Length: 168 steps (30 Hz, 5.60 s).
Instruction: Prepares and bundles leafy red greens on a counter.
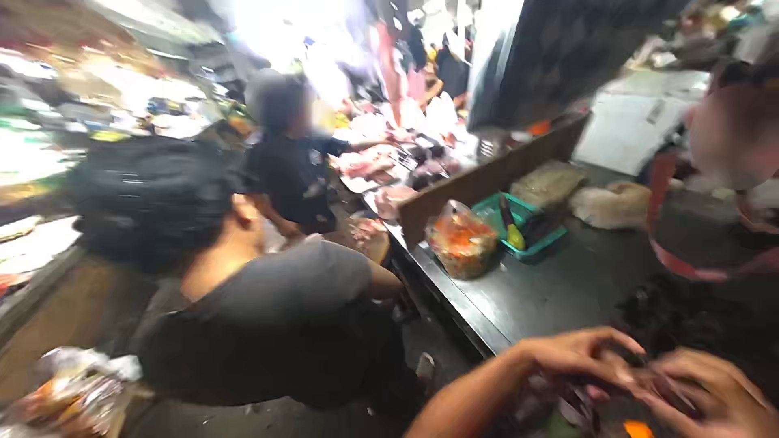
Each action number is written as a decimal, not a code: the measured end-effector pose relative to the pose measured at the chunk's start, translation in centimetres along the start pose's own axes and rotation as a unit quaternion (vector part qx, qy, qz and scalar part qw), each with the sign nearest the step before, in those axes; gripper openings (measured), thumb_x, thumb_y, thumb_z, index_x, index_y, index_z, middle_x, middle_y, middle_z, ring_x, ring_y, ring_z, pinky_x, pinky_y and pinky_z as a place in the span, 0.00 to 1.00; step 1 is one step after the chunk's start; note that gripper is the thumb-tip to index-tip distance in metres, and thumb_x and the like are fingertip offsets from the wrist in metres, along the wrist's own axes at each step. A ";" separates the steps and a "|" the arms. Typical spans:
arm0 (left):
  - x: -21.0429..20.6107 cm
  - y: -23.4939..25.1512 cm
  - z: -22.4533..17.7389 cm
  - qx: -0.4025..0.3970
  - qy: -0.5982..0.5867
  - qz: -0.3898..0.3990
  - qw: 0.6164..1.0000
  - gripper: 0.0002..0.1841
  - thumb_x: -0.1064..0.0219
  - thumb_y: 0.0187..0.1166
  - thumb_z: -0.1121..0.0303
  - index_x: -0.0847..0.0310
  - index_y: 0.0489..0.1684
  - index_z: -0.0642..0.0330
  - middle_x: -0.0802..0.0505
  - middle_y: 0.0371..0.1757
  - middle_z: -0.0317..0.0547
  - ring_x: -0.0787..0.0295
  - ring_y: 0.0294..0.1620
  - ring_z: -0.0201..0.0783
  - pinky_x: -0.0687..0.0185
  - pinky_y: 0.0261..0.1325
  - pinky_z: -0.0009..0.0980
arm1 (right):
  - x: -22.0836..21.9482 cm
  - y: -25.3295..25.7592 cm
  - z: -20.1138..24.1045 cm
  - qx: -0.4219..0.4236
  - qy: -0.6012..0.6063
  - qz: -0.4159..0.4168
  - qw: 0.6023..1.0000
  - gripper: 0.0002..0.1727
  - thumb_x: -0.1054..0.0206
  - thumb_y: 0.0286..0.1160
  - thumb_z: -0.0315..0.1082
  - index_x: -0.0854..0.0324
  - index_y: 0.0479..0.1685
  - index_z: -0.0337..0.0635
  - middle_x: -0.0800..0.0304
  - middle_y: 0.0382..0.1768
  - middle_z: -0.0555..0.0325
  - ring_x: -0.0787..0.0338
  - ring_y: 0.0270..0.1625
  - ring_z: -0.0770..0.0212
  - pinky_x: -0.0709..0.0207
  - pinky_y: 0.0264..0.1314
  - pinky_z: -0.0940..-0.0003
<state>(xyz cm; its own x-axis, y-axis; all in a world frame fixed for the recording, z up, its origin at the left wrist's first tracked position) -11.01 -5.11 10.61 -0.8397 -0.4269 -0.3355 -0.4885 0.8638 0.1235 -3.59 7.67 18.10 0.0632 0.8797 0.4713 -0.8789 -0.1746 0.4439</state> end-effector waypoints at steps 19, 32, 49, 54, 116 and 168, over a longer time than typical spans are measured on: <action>15.9 -12.3 -5.3 -0.151 0.169 -0.413 0.882 0.24 0.37 0.81 0.69 0.32 0.77 0.61 0.12 0.67 0.49 0.12 0.66 0.49 0.11 0.62 0.49 | 1.0 17.2 -7.7 -0.005 -0.257 -0.185 0.948 0.09 0.31 0.75 0.27 0.08 0.47 0.34 0.06 0.52 0.41 0.09 0.61 0.47 0.19 0.71 0.54; 11.5 -10.3 11.9 0.152 0.162 -0.333 0.916 0.20 0.38 0.83 0.73 0.28 0.72 0.68 0.11 0.59 0.54 0.08 0.55 0.46 0.08 0.52 0.45 | 6.2 -15.2 -18.3 -0.519 -0.212 -0.245 0.791 0.17 0.41 0.85 0.28 0.16 0.63 0.26 0.13 0.62 0.30 0.15 0.70 0.36 0.27 0.78 0.42; 0.4 -1.0 11.1 0.143 0.193 -0.208 0.948 0.16 0.37 0.83 0.67 0.20 0.66 0.58 0.08 0.58 0.45 0.08 0.53 0.41 0.10 0.56 0.40 | 5.2 -6.7 -20.7 -0.539 -0.279 0.133 0.784 0.17 0.40 0.83 0.22 0.22 0.67 0.22 0.22 0.70 0.25 0.21 0.75 0.28 0.26 0.73 0.35; 1.7 -2.2 12.2 0.172 0.181 -0.223 0.942 0.15 0.37 0.83 0.68 0.20 0.64 0.59 0.08 0.57 0.48 0.07 0.53 0.43 0.09 0.54 0.41 | 4.7 -8.1 -22.7 -0.551 -0.260 0.149 0.779 0.30 0.30 0.81 0.33 0.32 0.78 0.26 0.21 0.69 0.23 0.19 0.73 0.27 0.27 0.72 0.31; 7.5 -4.4 19.1 0.359 0.031 -0.383 0.850 0.17 0.38 0.88 0.67 0.34 0.68 0.66 0.11 0.33 0.47 0.18 0.20 0.32 0.20 0.22 0.27 | 2.0 -18.1 -19.8 -0.603 -0.173 0.064 0.776 0.20 0.27 0.77 0.36 0.16 0.60 0.30 0.14 0.60 0.31 0.15 0.66 0.32 0.26 0.68 0.31; 3.1 0.8 15.0 0.162 -0.200 -0.255 0.932 0.14 0.45 0.89 0.63 0.19 0.62 0.59 0.09 0.35 0.43 0.35 0.12 0.22 0.39 0.14 0.18 | 5.3 -11.6 -12.6 -0.378 0.197 -0.193 0.884 0.15 0.47 0.87 0.29 0.21 0.63 0.35 0.13 0.29 0.62 0.16 0.26 0.70 0.18 0.32 0.75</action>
<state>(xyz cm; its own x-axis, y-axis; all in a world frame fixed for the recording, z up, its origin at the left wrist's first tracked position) -10.39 -1.74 -4.34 -0.3307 -0.7265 -0.6024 -0.6490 0.6385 -0.4137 0.95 19.96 5.89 0.3880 0.9212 0.0279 -0.9022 0.3858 -0.1930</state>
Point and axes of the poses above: each hand's wrist, its own y-axis towards the middle knuckle, its own x-axis out of the back of the hand, z = x × y, the point moved 7 cm from there along y, towards the middle knuckle
